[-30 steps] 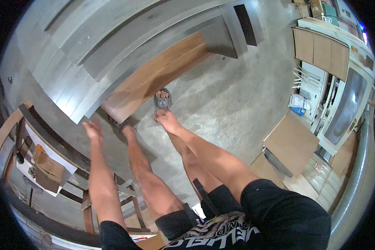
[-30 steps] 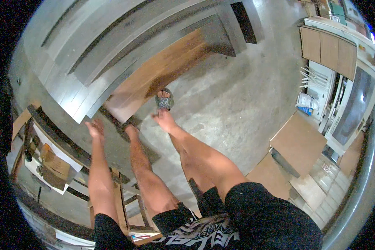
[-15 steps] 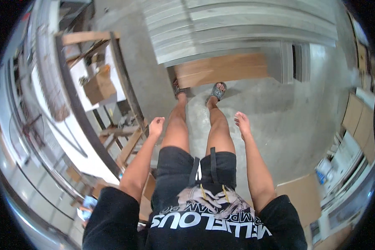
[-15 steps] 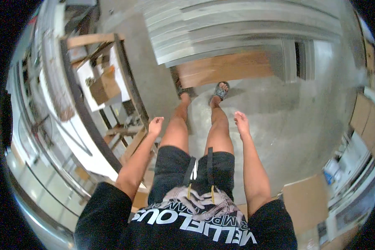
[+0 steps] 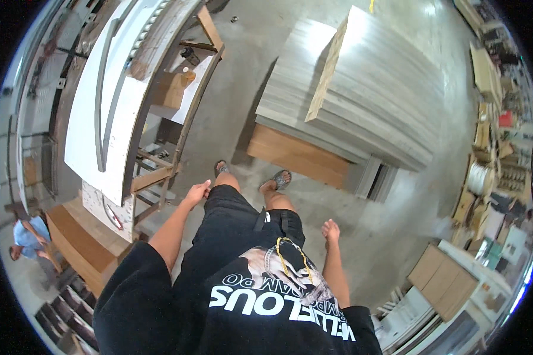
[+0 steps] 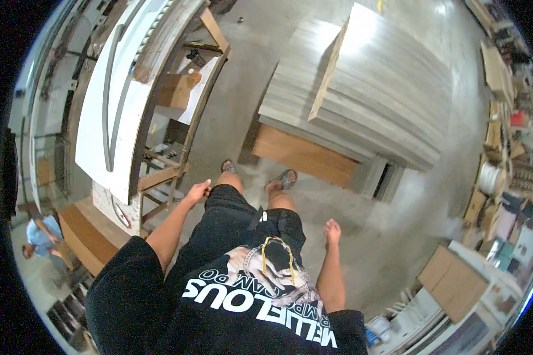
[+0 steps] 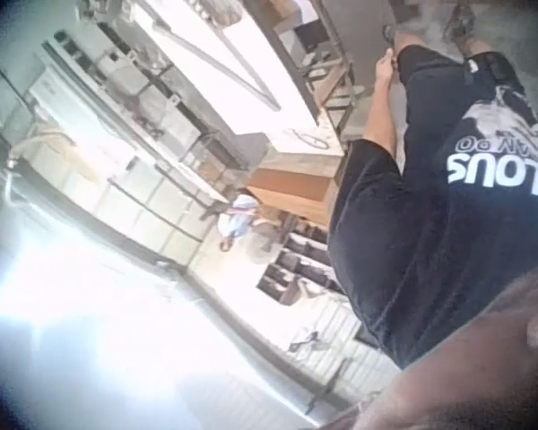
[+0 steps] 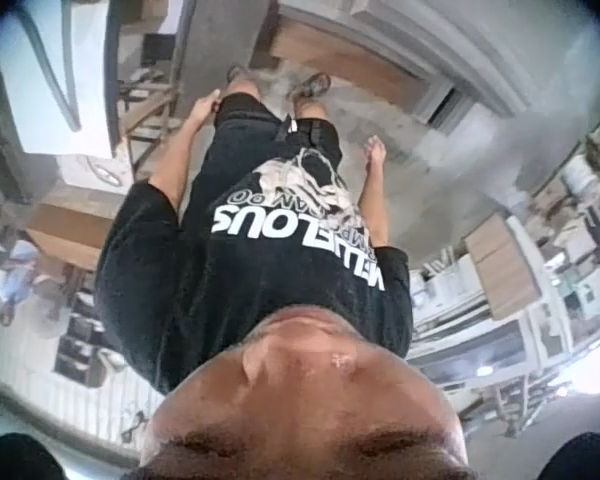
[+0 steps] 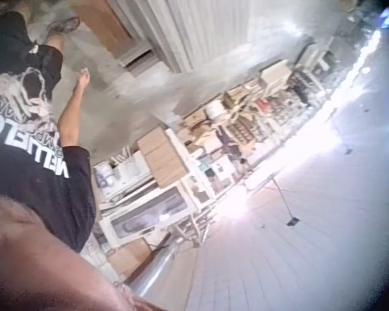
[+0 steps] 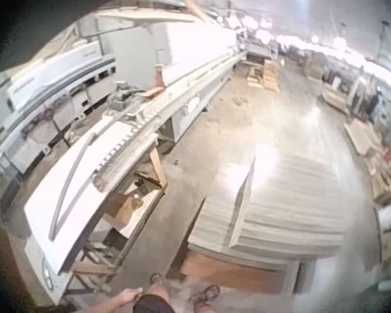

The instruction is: Feeding and processing long wood or laminate strips through an industrial edge-banding or finishing machine.

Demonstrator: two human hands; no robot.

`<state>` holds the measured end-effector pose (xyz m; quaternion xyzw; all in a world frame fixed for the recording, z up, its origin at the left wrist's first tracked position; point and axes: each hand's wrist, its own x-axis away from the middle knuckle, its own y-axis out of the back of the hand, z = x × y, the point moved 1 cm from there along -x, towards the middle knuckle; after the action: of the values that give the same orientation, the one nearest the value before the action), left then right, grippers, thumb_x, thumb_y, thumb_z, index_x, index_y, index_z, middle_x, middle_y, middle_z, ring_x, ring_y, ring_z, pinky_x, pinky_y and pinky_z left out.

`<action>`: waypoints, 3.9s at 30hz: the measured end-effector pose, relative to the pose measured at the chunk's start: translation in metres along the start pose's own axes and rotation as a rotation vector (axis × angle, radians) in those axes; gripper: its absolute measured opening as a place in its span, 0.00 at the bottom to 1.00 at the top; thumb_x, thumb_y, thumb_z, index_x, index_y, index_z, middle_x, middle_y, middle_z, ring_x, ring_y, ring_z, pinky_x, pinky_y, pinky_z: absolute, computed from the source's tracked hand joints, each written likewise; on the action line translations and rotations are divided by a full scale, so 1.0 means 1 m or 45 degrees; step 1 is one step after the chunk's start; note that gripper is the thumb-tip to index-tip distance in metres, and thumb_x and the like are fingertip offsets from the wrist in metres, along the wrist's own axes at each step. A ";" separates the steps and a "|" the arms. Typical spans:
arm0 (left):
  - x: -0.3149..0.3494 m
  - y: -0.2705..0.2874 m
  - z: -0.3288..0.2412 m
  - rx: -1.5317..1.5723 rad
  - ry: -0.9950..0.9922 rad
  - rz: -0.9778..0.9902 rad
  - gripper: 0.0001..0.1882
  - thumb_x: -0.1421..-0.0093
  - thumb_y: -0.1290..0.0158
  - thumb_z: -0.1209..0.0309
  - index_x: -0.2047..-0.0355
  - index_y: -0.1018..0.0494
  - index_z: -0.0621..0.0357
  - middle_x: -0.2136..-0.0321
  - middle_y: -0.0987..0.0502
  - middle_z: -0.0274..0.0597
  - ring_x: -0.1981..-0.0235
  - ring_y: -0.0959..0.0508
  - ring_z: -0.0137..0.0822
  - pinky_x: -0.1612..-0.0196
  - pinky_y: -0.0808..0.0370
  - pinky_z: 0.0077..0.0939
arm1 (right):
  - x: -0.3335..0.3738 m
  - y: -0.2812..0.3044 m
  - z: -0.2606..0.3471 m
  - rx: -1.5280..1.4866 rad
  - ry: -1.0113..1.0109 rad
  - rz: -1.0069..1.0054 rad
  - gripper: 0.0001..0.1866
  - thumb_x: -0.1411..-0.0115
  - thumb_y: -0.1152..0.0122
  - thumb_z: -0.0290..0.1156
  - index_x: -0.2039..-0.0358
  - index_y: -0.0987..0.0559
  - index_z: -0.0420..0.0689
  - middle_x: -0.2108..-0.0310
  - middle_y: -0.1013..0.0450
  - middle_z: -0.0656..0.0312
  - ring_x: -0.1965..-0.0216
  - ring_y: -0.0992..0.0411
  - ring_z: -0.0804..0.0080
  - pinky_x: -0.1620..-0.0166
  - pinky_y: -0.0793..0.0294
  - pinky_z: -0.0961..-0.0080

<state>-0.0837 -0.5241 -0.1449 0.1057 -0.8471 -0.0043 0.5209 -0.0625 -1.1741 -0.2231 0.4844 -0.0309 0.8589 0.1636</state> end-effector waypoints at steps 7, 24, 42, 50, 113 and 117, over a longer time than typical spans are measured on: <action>0.014 0.050 0.051 -0.064 -0.010 -0.080 0.40 0.32 0.53 0.33 0.57 0.20 0.66 0.63 0.22 0.42 0.60 0.26 0.37 0.49 0.30 0.34 | 0.042 -0.082 0.029 0.274 0.024 0.042 0.20 0.30 0.36 0.45 0.48 0.23 0.44 0.63 0.22 0.65 0.72 0.26 0.78 0.73 0.32 0.80; 0.006 0.147 0.187 0.704 0.001 -0.023 0.53 0.35 0.56 0.28 0.32 0.34 0.70 0.33 0.31 0.56 0.33 0.31 0.46 0.29 0.40 0.38 | 0.093 -0.401 0.100 0.983 0.374 0.503 0.21 0.30 0.38 0.46 0.46 0.21 0.43 0.57 0.21 0.66 0.63 0.24 0.77 0.60 0.26 0.78; 0.032 0.137 0.220 1.214 0.030 -0.017 0.52 0.35 0.58 0.26 0.39 0.27 0.68 0.48 0.18 0.46 0.48 0.20 0.40 0.40 0.26 0.33 | 0.088 -0.535 0.093 1.473 0.444 0.677 0.19 0.30 0.39 0.43 0.54 0.17 0.39 0.68 0.22 0.65 0.71 0.28 0.77 0.68 0.29 0.76; 0.058 0.317 0.019 0.034 -0.385 -1.284 0.19 0.34 0.41 0.57 0.54 0.20 0.63 0.61 0.17 0.53 0.58 0.18 0.52 0.50 0.23 0.43 | 0.046 -0.615 0.137 1.380 0.359 0.875 0.17 0.32 0.37 0.40 0.54 0.16 0.40 0.64 0.21 0.64 0.64 0.25 0.75 0.59 0.26 0.75; -0.086 0.459 -0.258 -0.516 -0.374 -1.278 0.29 0.57 0.27 0.67 0.57 0.29 0.58 0.60 0.21 0.48 0.57 0.19 0.48 0.48 0.24 0.41 | 0.195 -0.973 0.320 1.261 1.621 0.900 0.11 0.32 0.37 0.30 0.53 0.19 0.37 0.64 0.20 0.57 0.63 0.22 0.68 0.55 0.23 0.71; -0.075 0.448 -0.252 -0.498 -0.524 -1.356 0.28 0.56 0.27 0.66 0.57 0.28 0.57 0.60 0.23 0.45 0.54 0.21 0.48 0.50 0.26 0.43 | 0.253 -1.026 0.298 1.414 2.166 1.120 0.13 0.40 0.32 0.28 0.55 0.18 0.41 0.58 0.20 0.52 0.53 0.24 0.51 0.46 0.26 0.59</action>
<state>0.0934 -0.0462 -0.0427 0.4144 -0.7446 -0.4406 0.2823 0.3806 -0.2048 0.0391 -0.3110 0.3119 0.7892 -0.4280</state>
